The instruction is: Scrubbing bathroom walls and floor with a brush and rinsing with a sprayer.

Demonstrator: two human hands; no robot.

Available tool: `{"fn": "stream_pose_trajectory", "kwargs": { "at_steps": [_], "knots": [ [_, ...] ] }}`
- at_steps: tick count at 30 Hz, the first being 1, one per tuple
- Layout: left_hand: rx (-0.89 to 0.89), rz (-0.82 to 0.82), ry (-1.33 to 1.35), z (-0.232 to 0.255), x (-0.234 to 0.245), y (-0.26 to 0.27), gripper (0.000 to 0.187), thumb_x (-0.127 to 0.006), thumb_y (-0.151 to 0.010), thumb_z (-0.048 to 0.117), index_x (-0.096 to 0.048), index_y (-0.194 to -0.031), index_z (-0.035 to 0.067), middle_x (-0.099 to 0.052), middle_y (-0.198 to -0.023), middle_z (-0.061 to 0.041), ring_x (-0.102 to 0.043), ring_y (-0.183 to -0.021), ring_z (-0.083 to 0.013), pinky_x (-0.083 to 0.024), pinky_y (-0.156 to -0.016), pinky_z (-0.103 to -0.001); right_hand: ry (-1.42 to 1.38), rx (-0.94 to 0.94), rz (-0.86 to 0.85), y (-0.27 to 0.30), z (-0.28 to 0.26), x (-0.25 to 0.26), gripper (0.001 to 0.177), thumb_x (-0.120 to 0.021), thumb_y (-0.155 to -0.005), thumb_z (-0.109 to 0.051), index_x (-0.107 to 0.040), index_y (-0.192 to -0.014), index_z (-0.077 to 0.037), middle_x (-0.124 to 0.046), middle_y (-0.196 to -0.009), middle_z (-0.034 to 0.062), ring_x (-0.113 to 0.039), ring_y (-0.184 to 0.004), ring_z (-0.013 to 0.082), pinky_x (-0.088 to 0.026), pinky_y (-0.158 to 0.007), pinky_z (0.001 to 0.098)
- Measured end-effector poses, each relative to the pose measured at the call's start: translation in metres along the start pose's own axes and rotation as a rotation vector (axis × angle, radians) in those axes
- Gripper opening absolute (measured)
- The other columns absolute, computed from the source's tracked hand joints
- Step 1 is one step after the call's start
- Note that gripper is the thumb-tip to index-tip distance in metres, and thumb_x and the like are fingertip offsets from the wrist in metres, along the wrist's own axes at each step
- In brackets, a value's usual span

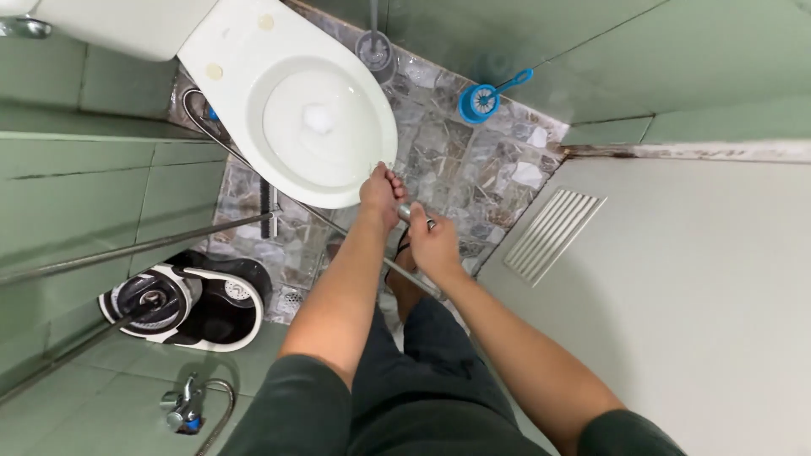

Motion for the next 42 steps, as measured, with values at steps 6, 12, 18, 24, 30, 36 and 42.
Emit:
{"fn": "stream_pose_trajectory", "kwargs": {
  "at_steps": [6, 12, 18, 24, 30, 36, 42],
  "knots": [
    [0.070, 0.000, -0.076, 0.031, -0.020, 0.009, 0.034, -0.042, -0.102, 0.037, -0.047, -0.076, 0.017, -0.036, -0.056, 0.002, -0.028, -0.044, -0.0135, -0.021, -0.037, -0.030, -0.176, -0.376, -0.057, -0.047, -0.006, 0.015, 0.053, -0.058, -0.097, -0.046, -0.067, -0.073, 0.000, -0.063, -0.058, 0.0070, -0.059, -0.052, 0.0184, -0.047, -0.051, 0.0372],
    [-0.054, 0.039, -0.207, 0.063, -0.023, -0.012, 0.022, -0.042, -0.096, 0.008, -0.052, -0.077, 0.008, -0.050, -0.062, -0.002, -0.046, -0.050, -0.0153, -0.029, -0.042, -0.031, 0.066, -0.264, -0.075, -0.109, 0.040, 0.019, 0.058, -0.058, -0.097, -0.048, -0.071, -0.073, 0.002, -0.065, -0.057, 0.0116, -0.063, -0.053, 0.0218, -0.050, -0.056, 0.0381],
    [-0.367, 0.098, -0.659, 0.110, 0.013, -0.048, 0.021, -0.052, -0.084, 0.011, -0.065, -0.072, 0.000, -0.057, -0.060, -0.002, -0.047, -0.053, -0.0128, -0.034, -0.049, -0.028, 0.301, 0.106, -0.045, -0.218, 0.078, 0.034, 0.035, -0.049, -0.101, -0.036, -0.065, -0.092, -0.007, -0.060, -0.064, 0.0046, -0.055, -0.057, 0.0197, -0.043, -0.052, 0.0338],
    [-0.297, 0.195, -0.576, 0.146, -0.001, -0.030, 0.016, -0.058, -0.083, 0.014, -0.068, -0.090, 0.003, -0.056, -0.063, -0.003, -0.049, -0.056, -0.0139, -0.036, -0.054, -0.029, -0.122, -0.624, -0.137, -0.352, 0.047, 0.045, 0.053, -0.056, -0.095, -0.051, -0.062, -0.071, -0.004, -0.054, -0.052, 0.0062, -0.045, -0.037, 0.0187, -0.034, -0.035, 0.0366],
    [-0.361, 0.337, -0.422, 0.121, -0.004, -0.053, 0.024, -0.054, -0.086, 0.014, -0.066, -0.103, 0.003, -0.064, -0.074, -0.002, -0.058, -0.066, -0.0137, -0.045, -0.063, -0.029, -0.399, -0.526, -0.358, -0.453, 0.016, 0.013, 0.058, -0.044, -0.093, -0.060, -0.052, -0.065, -0.011, -0.041, -0.047, 0.0017, -0.033, -0.033, 0.0149, -0.028, -0.034, 0.0367],
    [-0.381, 0.381, -0.423, 0.078, 0.003, -0.065, 0.022, -0.054, -0.088, 0.010, -0.067, -0.102, 0.001, -0.066, -0.076, -0.006, -0.058, -0.066, -0.0151, -0.046, -0.063, -0.030, -0.353, -0.473, -0.394, -0.478, -0.013, -0.022, 0.057, -0.046, -0.092, -0.060, -0.054, -0.068, -0.010, -0.042, -0.047, 0.0016, -0.032, -0.033, 0.0143, -0.029, -0.035, 0.0365],
    [-0.345, 0.398, -0.402, 0.059, 0.011, -0.065, 0.020, -0.057, -0.085, 0.006, -0.069, -0.100, 0.000, -0.067, -0.074, -0.007, -0.058, -0.064, -0.0153, -0.044, -0.062, -0.029, -0.312, -0.465, -0.406, -0.486, -0.029, -0.033, 0.053, -0.048, -0.092, -0.055, -0.055, -0.068, -0.007, -0.042, -0.048, 0.0025, -0.032, -0.033, 0.0149, -0.028, -0.035, 0.0373]
  ]
}}
Point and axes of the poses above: each hand's wrist, its own y-axis away from the middle knuckle, its own x-axis out of the back of the hand, z = x × y, the point moved 1 cm from there along -y, towards the middle knuckle
